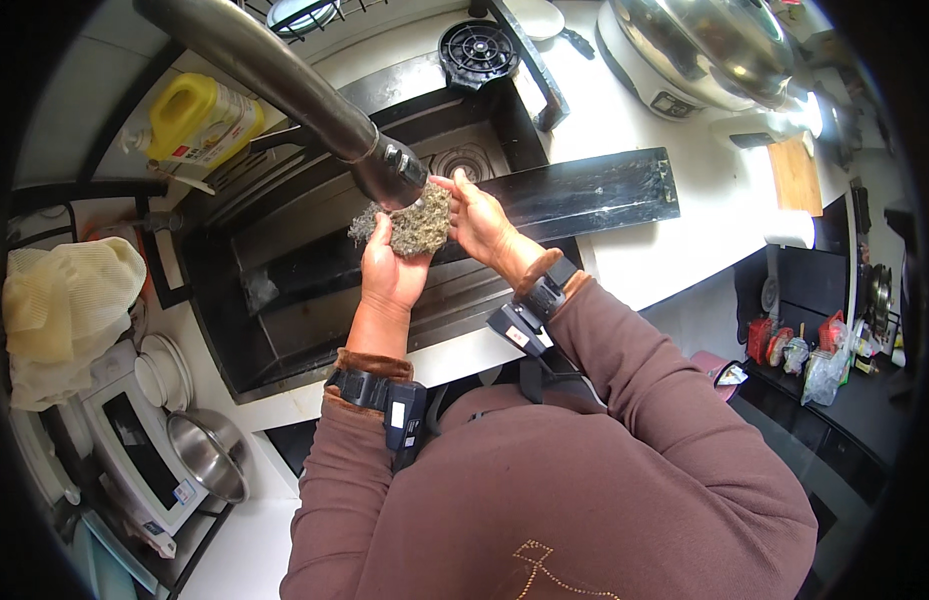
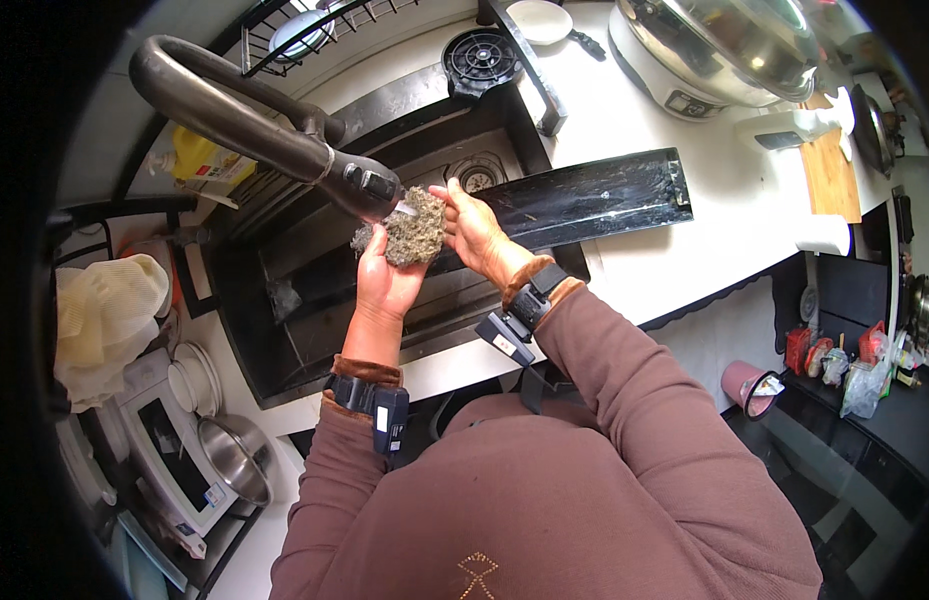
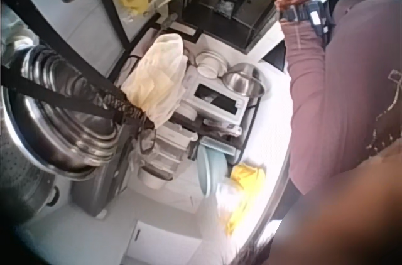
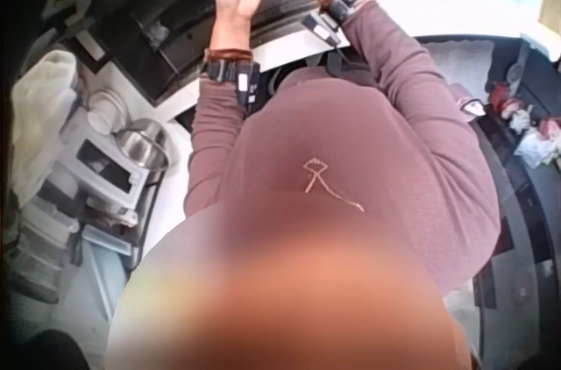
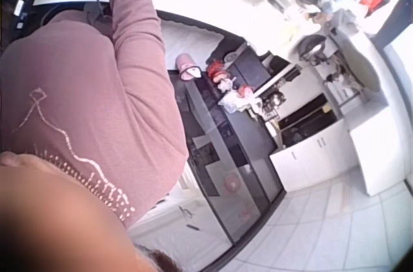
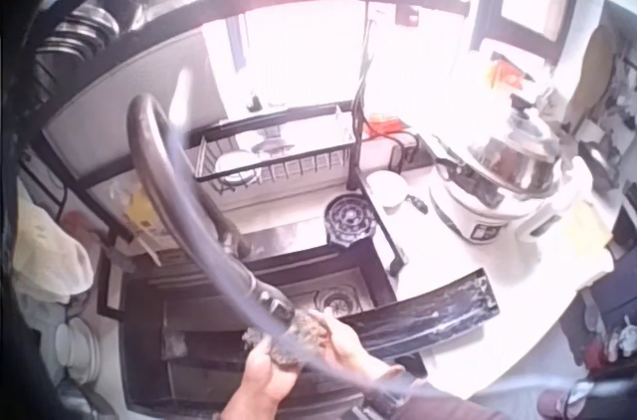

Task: The person scrubs a long black cutting board with a steel wool pad under running water in a kitchen sink, repeatedly rinsing and scrubbing both sides. They then rinse their hands and dry them with a paper towel.

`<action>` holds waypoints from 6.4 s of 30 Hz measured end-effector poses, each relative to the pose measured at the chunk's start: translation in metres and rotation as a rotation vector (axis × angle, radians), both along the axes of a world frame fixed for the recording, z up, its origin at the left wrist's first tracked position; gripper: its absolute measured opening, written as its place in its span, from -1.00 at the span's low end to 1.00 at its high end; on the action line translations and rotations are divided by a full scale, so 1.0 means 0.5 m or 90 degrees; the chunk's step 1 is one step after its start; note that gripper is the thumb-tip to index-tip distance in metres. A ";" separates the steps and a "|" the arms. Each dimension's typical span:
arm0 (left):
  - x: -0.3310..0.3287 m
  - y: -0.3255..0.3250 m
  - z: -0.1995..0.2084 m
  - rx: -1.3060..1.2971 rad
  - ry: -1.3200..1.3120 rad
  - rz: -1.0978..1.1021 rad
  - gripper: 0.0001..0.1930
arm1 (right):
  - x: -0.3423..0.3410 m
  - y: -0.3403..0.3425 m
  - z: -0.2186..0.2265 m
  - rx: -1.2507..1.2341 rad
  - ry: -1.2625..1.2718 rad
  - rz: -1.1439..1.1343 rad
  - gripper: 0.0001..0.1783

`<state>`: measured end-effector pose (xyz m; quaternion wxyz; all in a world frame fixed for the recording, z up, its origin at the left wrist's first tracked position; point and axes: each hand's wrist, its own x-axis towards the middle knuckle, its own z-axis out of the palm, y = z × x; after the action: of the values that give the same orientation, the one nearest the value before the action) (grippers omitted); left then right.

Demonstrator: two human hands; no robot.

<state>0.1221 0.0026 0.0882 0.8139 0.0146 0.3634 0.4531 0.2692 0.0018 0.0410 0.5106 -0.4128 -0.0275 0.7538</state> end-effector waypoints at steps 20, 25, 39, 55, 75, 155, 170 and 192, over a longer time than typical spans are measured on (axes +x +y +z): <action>-0.021 0.034 -0.001 0.095 -0.134 0.011 -0.46 | -0.116 -0.037 0.059 0.455 -0.720 0.043 -0.60; -0.020 0.018 0.003 -0.047 -0.027 -0.027 -0.60 | -0.066 0.000 0.065 0.173 -0.301 0.047 -0.62; -0.010 -0.043 0.052 0.058 -0.035 -0.061 -0.44 | -0.019 0.002 0.060 0.091 -0.112 -0.069 -0.67; 0.059 -0.039 0.039 0.143 0.127 0.074 -0.52 | -0.094 -0.006 0.120 0.396 -0.724 0.027 -0.68; -0.261 0.071 0.043 0.012 0.363 0.093 -0.73 | -0.153 -0.061 0.107 0.321 -0.950 0.409 -0.22; -0.183 -0.090 0.098 0.051 0.215 -0.113 -0.68 | -0.162 -0.127 0.177 0.188 0.062 0.186 -0.47; 0.103 -0.118 -0.059 0.513 0.942 -0.807 -0.19 | 0.270 -0.146 0.061 0.389 -1.314 0.170 -0.55; 0.103 -0.099 -0.096 0.610 1.034 -0.712 -0.19 | 0.308 -0.163 0.118 0.357 -1.402 0.423 -0.72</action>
<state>0.1738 -0.0467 0.0400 0.3326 0.7865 0.5195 -0.0303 0.4233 -0.0799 0.0999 0.0638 -0.6861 -0.7226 0.0555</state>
